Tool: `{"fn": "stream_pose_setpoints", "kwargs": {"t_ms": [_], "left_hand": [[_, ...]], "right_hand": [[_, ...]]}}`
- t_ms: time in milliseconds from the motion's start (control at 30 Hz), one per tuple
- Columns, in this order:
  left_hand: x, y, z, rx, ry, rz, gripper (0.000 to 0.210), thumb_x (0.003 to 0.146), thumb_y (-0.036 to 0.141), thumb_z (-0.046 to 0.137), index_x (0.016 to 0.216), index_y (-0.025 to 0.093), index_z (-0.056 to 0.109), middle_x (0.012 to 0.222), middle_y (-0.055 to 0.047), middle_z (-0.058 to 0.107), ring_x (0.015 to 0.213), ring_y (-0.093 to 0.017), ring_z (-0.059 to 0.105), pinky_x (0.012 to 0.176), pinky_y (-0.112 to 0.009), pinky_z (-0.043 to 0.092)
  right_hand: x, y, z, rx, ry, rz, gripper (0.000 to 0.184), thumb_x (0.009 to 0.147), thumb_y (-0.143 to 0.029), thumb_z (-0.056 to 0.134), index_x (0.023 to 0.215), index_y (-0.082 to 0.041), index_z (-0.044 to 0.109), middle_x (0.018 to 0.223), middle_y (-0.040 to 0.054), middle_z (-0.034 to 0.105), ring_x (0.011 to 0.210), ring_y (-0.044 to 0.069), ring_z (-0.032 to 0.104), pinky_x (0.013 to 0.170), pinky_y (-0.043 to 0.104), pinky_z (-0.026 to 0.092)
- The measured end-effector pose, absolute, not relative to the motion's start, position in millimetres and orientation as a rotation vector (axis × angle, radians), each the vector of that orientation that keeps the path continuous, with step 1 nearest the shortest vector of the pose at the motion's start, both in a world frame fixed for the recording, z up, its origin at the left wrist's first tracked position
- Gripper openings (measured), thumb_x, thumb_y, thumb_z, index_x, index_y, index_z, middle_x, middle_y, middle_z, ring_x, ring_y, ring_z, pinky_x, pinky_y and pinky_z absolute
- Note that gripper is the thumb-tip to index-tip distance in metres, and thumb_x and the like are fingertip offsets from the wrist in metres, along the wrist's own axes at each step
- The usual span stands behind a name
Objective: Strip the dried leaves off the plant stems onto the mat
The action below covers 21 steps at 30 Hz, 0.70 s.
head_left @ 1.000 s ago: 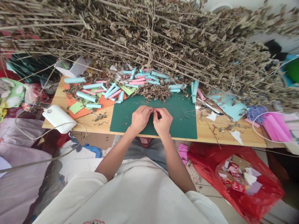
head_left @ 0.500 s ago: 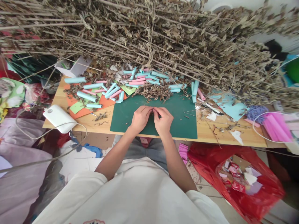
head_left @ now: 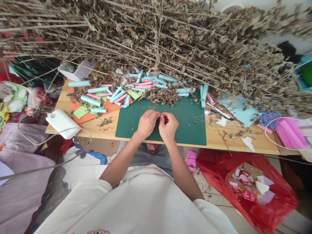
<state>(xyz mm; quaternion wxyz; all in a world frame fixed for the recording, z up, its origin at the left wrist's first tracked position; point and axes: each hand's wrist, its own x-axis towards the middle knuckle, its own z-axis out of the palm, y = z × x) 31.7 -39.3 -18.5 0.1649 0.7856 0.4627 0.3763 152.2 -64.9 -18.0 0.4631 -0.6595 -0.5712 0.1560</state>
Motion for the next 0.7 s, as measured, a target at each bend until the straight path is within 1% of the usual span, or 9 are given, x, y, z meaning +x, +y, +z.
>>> {"fn": "stream_pose_setpoints", "kwargs": {"t_ms": [67,133,300,400,567,700], "left_hand": [[31.4,-38.9,-19.4,2.24,1.298,1.088,0.026,0.101,0.023,0.042,0.097,0.016,0.066,0.092,-0.008,0.069,0.088,-0.017,0.062,0.082,-0.03,0.052],[31.4,-38.6,-20.3,2.249,1.267,1.106,0.027,0.101,0.023,0.041,0.097,0.016,0.066,0.092,-0.008,0.068,0.089,-0.018,0.062,0.082,-0.03,0.052],[32.4,-38.2,-20.4,2.265,1.257,1.093,0.027,0.101,0.022,0.04,0.095,0.016,0.066,0.09,-0.008,0.067,0.088,-0.018,0.06,0.079,-0.031,0.051],[32.3,-38.6,-19.6,2.256,1.268,1.101,0.027,0.101,0.022,0.041,0.094,0.016,0.066,0.088,-0.008,0.067,0.085,-0.018,0.06,0.078,-0.03,0.051],[31.1,-38.5,-22.5,2.183,1.252,1.162,0.026,0.101,0.025,0.045,0.099,0.017,0.069,0.094,-0.008,0.07,0.089,-0.017,0.063,0.082,-0.03,0.053],[30.5,-38.4,-24.3,2.172,1.225,1.183,0.026,0.1,0.024,0.045,0.101,0.015,0.07,0.096,-0.009,0.071,0.092,-0.017,0.065,0.084,-0.03,0.055]], "right_hand": [[153.1,-65.4,-18.9,-1.611,-1.35,0.479,0.014,0.089,-0.023,0.049,0.087,-0.019,0.062,0.081,0.0043,0.065,0.07,0.015,0.06,0.066,0.027,0.05],[154.2,-66.7,-18.1,-1.606,-1.368,0.491,0.015,0.09,-0.024,0.048,0.087,-0.019,0.062,0.08,0.004,0.065,0.071,0.015,0.06,0.066,0.027,0.05],[151.8,-70.3,-13.5,-1.659,-1.559,0.14,0.016,0.09,-0.019,0.046,0.088,-0.018,0.062,0.084,0.0077,0.064,0.078,0.019,0.059,0.073,0.031,0.049],[150.7,-68.9,-14.1,-1.707,-1.546,0.029,0.017,0.091,-0.019,0.045,0.088,-0.018,0.062,0.083,0.0085,0.065,0.078,0.019,0.059,0.073,0.031,0.048],[155.2,-65.8,-18.3,-1.681,-1.568,0.046,0.023,0.097,-0.025,0.045,0.093,-0.018,0.067,0.088,0.009,0.069,0.085,0.019,0.063,0.079,0.03,0.05],[158.6,-67.4,-21.4,-1.621,-1.581,0.097,0.025,0.096,-0.029,0.047,0.101,-0.018,0.069,0.095,0.0104,0.07,0.091,0.02,0.064,0.084,0.033,0.052]]}}
